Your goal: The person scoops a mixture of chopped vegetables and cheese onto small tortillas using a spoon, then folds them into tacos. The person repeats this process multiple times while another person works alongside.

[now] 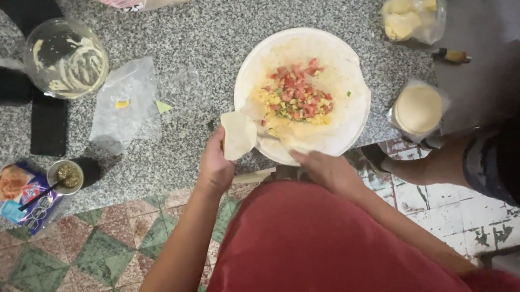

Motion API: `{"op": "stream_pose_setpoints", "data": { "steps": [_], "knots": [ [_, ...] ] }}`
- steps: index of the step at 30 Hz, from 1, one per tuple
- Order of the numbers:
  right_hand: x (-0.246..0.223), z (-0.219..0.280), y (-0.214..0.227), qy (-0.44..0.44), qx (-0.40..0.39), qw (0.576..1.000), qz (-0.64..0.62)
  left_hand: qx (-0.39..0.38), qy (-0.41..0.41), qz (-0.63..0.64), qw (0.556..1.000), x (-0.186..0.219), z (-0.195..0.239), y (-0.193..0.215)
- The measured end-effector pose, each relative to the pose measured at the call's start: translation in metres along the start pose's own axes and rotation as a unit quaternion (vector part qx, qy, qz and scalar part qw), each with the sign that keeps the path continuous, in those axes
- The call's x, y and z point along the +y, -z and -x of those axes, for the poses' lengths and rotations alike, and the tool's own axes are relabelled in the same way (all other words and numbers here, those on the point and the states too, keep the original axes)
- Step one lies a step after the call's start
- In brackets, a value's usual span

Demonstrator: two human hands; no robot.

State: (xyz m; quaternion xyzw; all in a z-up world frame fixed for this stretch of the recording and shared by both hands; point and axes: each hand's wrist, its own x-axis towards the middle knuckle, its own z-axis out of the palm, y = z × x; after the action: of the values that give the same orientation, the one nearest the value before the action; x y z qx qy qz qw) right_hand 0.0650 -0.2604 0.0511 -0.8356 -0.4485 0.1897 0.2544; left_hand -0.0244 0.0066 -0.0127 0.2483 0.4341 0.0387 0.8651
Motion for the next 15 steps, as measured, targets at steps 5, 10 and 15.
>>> {"op": "stream_pose_setpoints", "data": {
  "steps": [5, 10, 15],
  "knots": [
    [0.009, -0.025, 0.011, -0.187, -0.088, 0.977, 0.060, 0.002, 0.002, 0.029, 1.000, 0.002, -0.011, 0.003],
    [-0.029, -0.026, 0.059, -0.258, -0.088, 0.958, 0.086, 0.010, 0.012, 0.018, 1.000, 0.015, -0.006, -0.004],
    [-0.025, 0.010, 0.067, -0.395, 0.145, 0.865, -0.272, 0.005, 0.012, 0.023, 1.000, 0.006, -0.011, -0.014]
  ]
}}
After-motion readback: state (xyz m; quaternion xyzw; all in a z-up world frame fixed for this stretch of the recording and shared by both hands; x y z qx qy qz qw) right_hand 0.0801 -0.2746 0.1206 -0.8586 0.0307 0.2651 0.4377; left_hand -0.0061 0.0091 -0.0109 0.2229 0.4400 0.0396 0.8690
